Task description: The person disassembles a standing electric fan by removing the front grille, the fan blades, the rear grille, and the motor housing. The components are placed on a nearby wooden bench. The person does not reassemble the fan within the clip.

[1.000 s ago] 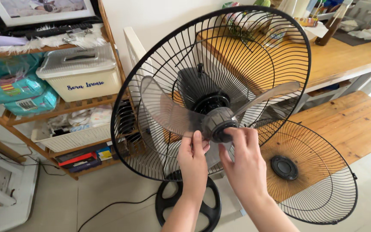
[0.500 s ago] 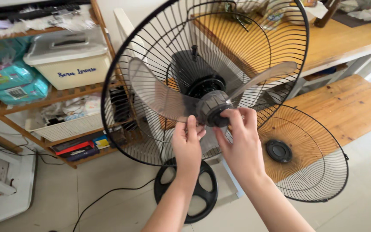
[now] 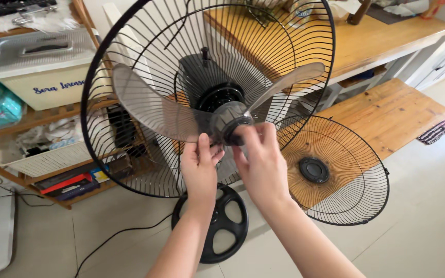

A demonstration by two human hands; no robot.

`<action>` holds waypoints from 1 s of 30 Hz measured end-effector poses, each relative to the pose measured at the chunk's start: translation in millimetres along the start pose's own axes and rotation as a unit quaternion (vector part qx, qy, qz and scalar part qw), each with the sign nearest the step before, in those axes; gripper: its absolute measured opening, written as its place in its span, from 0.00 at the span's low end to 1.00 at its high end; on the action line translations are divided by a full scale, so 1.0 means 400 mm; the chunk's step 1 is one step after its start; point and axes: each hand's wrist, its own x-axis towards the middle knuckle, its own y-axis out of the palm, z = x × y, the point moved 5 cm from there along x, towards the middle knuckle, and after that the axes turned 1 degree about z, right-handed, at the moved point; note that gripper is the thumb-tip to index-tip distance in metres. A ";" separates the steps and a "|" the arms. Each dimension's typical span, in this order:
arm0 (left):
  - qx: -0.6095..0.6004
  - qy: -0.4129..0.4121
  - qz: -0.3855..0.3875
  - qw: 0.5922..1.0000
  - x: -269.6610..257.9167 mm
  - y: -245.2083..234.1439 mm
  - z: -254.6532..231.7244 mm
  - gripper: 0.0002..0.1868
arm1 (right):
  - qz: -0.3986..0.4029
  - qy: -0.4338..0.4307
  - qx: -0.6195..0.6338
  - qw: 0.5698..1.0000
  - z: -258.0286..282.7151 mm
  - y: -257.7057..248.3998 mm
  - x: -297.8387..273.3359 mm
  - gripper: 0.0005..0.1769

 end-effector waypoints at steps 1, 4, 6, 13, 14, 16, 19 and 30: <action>0.001 -0.003 0.001 1.000 0.002 0.002 -0.001 0.16 | 0.016 0.047 0.005 0.999 -0.017 0.006 0.006 0.19; 0.013 -0.006 -0.002 1.000 -0.002 0.002 -0.008 0.16 | 0.067 0.192 0.056 0.977 -0.051 0.031 -0.007 0.21; 0.014 -0.006 -0.002 1.000 0.000 0.004 -0.014 0.15 | 0.034 0.156 0.061 0.985 -0.044 0.027 -0.004 0.23; 0.003 -0.010 -0.005 1.000 0.004 0.001 0.002 0.15 | 0.049 0.146 0.036 0.987 -0.065 0.037 0.002 0.22; 0.003 -0.004 -0.003 1.000 0.006 -0.001 0.005 0.15 | 0.080 0.198 0.049 0.976 -0.078 0.046 -0.003 0.23; -0.006 0.010 0.014 1.000 0.005 -0.001 0.006 0.15 | 0.002 0.106 0.025 0.994 -0.052 0.019 -0.008 0.27; -0.005 0.025 0.022 0.999 0.008 0.000 0.003 0.16 | -0.045 -0.048 -0.045 0.997 -0.006 0.007 -0.012 0.24; 0.007 0.000 -0.003 1.000 -0.004 0.013 -0.018 0.17 | -0.058 -0.023 -0.047 0.997 -0.010 0.001 0.002 0.22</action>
